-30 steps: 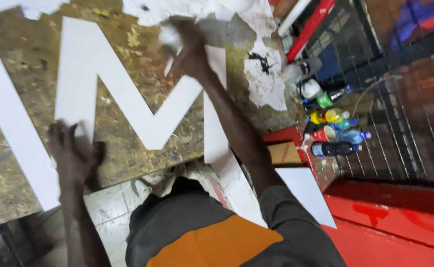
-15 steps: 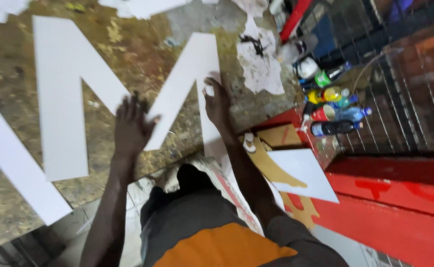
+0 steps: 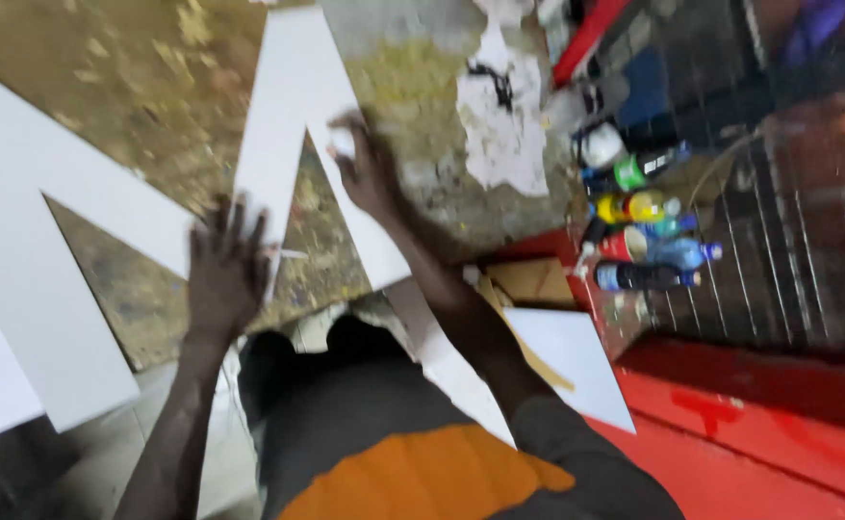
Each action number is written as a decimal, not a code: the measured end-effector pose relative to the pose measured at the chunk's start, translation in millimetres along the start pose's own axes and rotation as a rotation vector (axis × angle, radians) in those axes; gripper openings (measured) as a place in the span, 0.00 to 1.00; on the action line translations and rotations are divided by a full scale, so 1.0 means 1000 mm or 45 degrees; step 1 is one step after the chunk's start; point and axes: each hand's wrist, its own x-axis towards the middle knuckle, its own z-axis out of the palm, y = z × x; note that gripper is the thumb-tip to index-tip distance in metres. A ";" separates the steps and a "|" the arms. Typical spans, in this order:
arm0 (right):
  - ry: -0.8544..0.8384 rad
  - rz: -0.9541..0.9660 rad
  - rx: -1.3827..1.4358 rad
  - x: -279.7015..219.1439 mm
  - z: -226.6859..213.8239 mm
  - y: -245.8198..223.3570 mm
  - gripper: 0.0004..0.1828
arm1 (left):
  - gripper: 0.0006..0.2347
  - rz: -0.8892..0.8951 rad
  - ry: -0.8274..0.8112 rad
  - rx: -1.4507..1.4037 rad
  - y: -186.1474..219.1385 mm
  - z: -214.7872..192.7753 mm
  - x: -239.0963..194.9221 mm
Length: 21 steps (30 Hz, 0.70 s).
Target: Assembling a 3D sign letter by applying glue to the edges of a flat letter cutout and attaching plastic side strips.
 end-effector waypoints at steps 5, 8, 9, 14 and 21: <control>-0.029 -0.016 0.013 -0.005 0.008 -0.021 0.19 | 0.31 0.207 -0.062 0.084 -0.032 0.028 0.050; -0.062 0.043 0.029 0.004 0.005 -0.028 0.19 | 0.34 0.192 -0.064 0.108 -0.056 0.028 0.091; -0.066 0.101 0.081 0.000 0.006 -0.033 0.18 | 0.35 0.166 -0.037 0.139 -0.067 0.031 0.098; -0.109 0.332 0.276 -0.017 -0.005 -0.048 0.24 | 0.37 0.022 -0.063 0.136 -0.099 -0.021 0.137; 0.066 0.754 0.297 -0.028 -0.021 0.047 0.31 | 0.37 -0.245 -0.225 -0.311 -0.098 -0.092 0.147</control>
